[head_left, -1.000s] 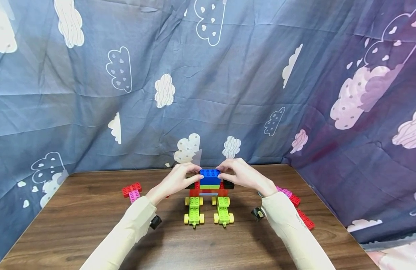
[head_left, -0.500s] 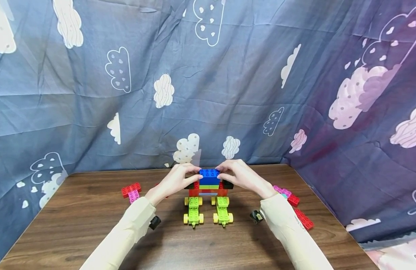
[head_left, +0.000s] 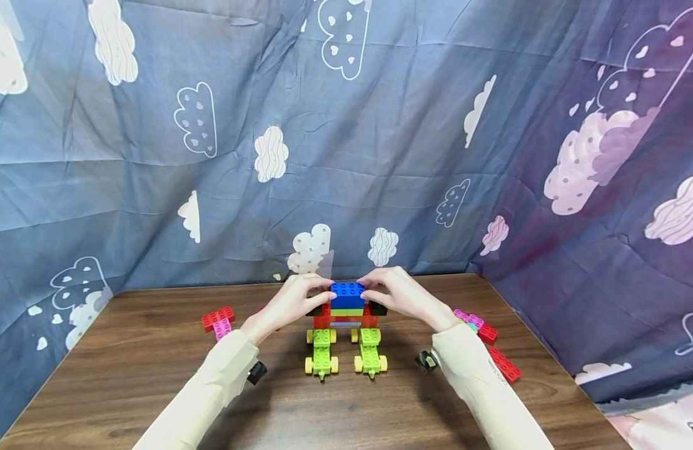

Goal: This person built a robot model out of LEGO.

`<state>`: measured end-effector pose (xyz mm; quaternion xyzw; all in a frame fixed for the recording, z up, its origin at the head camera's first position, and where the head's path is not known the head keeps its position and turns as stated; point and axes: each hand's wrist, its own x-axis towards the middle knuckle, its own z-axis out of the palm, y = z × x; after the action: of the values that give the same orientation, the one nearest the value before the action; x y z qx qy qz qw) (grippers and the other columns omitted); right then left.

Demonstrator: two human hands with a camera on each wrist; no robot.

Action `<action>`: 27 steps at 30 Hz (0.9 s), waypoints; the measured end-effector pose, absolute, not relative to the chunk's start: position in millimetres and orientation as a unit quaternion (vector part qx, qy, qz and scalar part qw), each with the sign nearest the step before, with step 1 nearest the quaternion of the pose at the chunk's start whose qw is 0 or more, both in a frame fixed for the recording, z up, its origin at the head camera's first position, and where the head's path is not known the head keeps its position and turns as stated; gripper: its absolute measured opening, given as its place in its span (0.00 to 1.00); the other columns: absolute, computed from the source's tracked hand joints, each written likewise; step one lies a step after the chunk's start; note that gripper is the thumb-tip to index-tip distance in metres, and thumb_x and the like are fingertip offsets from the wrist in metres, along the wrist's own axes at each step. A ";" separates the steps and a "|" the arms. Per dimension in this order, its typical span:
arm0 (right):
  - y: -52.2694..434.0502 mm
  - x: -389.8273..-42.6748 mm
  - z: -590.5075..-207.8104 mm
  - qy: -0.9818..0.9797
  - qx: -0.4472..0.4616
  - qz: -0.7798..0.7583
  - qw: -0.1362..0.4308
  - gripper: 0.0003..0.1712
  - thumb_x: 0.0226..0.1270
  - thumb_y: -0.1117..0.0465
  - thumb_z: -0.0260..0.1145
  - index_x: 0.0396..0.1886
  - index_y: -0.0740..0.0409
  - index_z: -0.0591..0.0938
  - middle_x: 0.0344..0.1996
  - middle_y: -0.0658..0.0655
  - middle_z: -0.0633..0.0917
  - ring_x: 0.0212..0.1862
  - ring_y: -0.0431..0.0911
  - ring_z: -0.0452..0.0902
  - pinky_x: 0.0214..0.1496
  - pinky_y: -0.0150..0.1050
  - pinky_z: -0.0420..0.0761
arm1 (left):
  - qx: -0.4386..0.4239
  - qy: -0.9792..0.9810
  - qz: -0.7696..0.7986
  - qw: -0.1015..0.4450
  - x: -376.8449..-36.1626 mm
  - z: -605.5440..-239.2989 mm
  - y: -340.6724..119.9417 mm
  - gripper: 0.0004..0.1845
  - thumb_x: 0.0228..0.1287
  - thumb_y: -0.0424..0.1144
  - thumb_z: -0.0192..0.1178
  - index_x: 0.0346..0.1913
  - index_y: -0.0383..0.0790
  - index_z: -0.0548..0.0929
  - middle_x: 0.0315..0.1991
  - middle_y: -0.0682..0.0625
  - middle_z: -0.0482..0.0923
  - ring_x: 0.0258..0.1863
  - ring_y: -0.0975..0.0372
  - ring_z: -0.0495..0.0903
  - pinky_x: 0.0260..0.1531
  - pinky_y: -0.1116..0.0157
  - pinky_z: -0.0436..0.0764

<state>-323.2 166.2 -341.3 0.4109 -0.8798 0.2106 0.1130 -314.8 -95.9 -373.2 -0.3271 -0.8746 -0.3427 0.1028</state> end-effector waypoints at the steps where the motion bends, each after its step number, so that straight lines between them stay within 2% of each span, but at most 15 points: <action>1: 166.1 -323.3 -341.3 -0.880 0.411 0.212 0.112 0.16 0.65 0.58 0.70 0.49 0.61 0.86 0.41 0.56 0.90 0.40 0.44 0.87 0.47 0.39 0.86 | -0.326 -0.875 -0.343 0.102 -314.5 -373.0 -96.1 0.20 0.67 0.45 0.63 0.57 0.39 0.84 0.45 0.49 0.86 0.44 0.59 0.83 0.49 0.59 0.84; 20: 167.9 -320.2 -338.8 -0.884 0.399 0.226 0.091 0.16 0.66 0.58 0.69 0.50 0.60 0.85 0.40 0.55 0.90 0.40 0.43 0.86 0.46 0.39 0.86 | -0.334 -0.876 -0.334 0.099 -314.3 -370.0 -96.2 0.19 0.68 0.44 0.63 0.56 0.39 0.84 0.45 0.48 0.86 0.44 0.60 0.83 0.49 0.63 0.84; 27: 167.4 -321.2 -340.3 -0.885 0.395 0.231 0.083 0.16 0.65 0.58 0.69 0.50 0.60 0.85 0.39 0.54 0.90 0.40 0.43 0.86 0.48 0.39 0.86 | -0.336 -0.875 -0.335 0.099 -314.0 -369.2 -98.9 0.19 0.68 0.46 0.62 0.56 0.39 0.83 0.48 0.47 0.86 0.46 0.58 0.83 0.52 0.59 0.84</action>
<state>-321.2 167.4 -340.3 0.3953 -0.8852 0.2307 0.0833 -314.0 -98.9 -369.2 -0.3360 -0.8747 -0.3351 0.0986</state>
